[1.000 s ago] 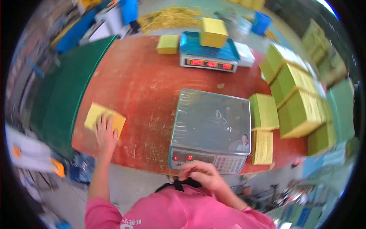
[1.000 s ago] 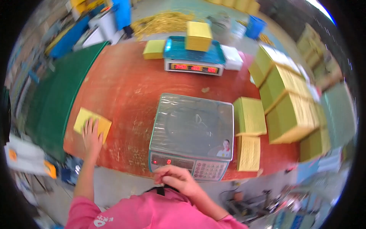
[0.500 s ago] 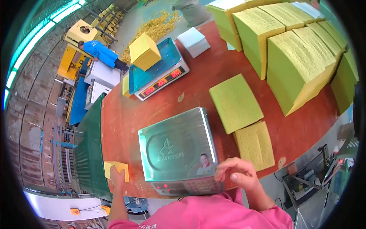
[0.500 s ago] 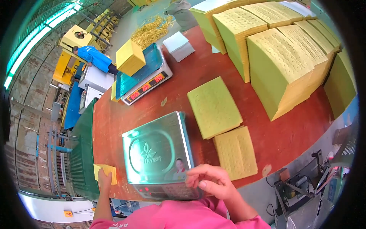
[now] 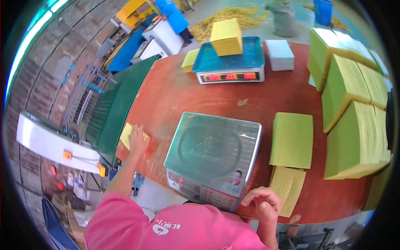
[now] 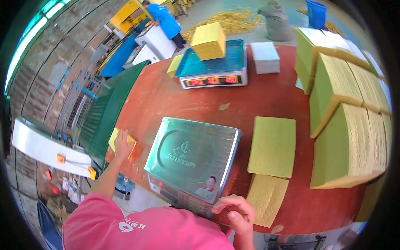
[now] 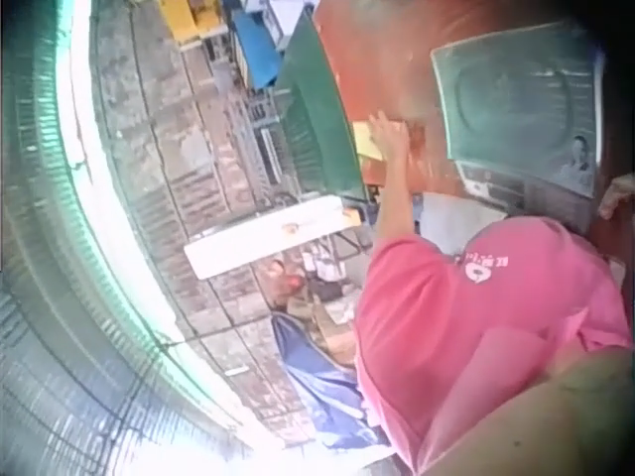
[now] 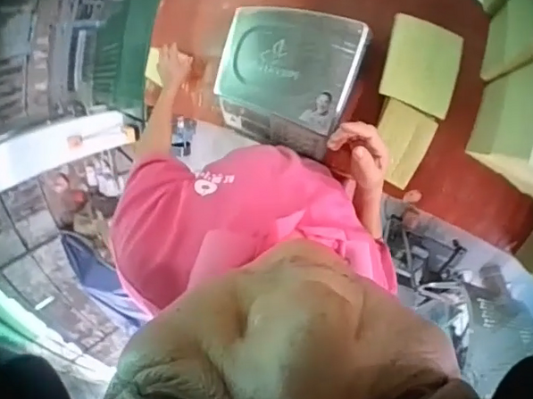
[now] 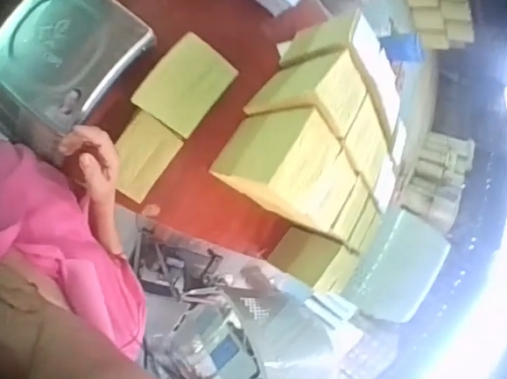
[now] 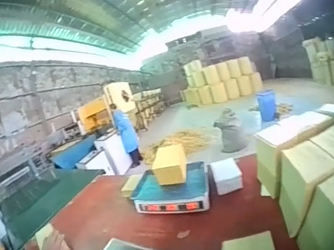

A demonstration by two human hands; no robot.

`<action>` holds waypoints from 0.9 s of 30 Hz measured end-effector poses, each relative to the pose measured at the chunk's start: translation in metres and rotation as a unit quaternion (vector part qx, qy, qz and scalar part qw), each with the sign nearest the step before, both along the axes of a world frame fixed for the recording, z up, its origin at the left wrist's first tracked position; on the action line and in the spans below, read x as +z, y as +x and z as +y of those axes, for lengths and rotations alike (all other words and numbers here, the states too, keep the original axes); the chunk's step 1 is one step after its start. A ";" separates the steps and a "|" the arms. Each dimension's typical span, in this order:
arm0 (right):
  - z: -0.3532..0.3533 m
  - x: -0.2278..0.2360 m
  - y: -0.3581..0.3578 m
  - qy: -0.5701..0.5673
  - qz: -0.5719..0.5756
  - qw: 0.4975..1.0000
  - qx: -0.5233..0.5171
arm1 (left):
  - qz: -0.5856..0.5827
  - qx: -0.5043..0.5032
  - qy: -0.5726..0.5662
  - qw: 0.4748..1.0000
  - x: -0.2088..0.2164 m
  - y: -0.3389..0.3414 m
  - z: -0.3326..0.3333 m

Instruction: The recorder weighs stacks of yellow textured paper on a digital scale and organizes them on a work table in a paper mill.

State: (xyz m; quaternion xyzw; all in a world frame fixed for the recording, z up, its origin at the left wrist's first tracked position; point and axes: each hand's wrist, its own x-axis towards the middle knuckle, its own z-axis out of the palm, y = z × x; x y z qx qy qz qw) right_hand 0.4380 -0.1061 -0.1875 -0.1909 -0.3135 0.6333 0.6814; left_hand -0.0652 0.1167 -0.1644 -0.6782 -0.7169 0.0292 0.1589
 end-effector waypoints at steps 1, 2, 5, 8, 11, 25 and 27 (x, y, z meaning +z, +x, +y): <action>0.002 0.005 -0.005 -0.001 -0.002 1.000 -0.013 | -0.003 0.038 0.017 0.999 -0.005 -0.015 -0.005; 0.005 0.010 -0.011 -0.004 -0.004 1.000 -0.027 | -0.012 0.052 0.016 0.998 -0.010 -0.030 -0.009; 0.016 0.027 -0.039 -0.012 -0.025 0.999 -0.044 | -0.161 0.198 0.173 0.951 -0.025 -0.087 -0.017; 0.024 0.048 -0.070 0.023 -0.076 0.995 -0.060 | -0.362 0.252 0.289 0.850 -0.057 -0.193 -0.025; 0.028 0.059 -0.118 0.038 -0.107 0.991 -0.065 | -0.618 0.137 0.198 0.748 -0.052 -0.225 -0.005; 0.125 0.018 -0.410 -0.059 -0.396 0.916 -0.023 | -0.806 0.061 -0.109 0.578 -0.060 -0.250 0.040; 0.136 -0.006 -0.428 -0.054 -0.445 0.886 -0.120 | -0.793 0.015 -0.192 0.577 -0.048 -0.222 0.047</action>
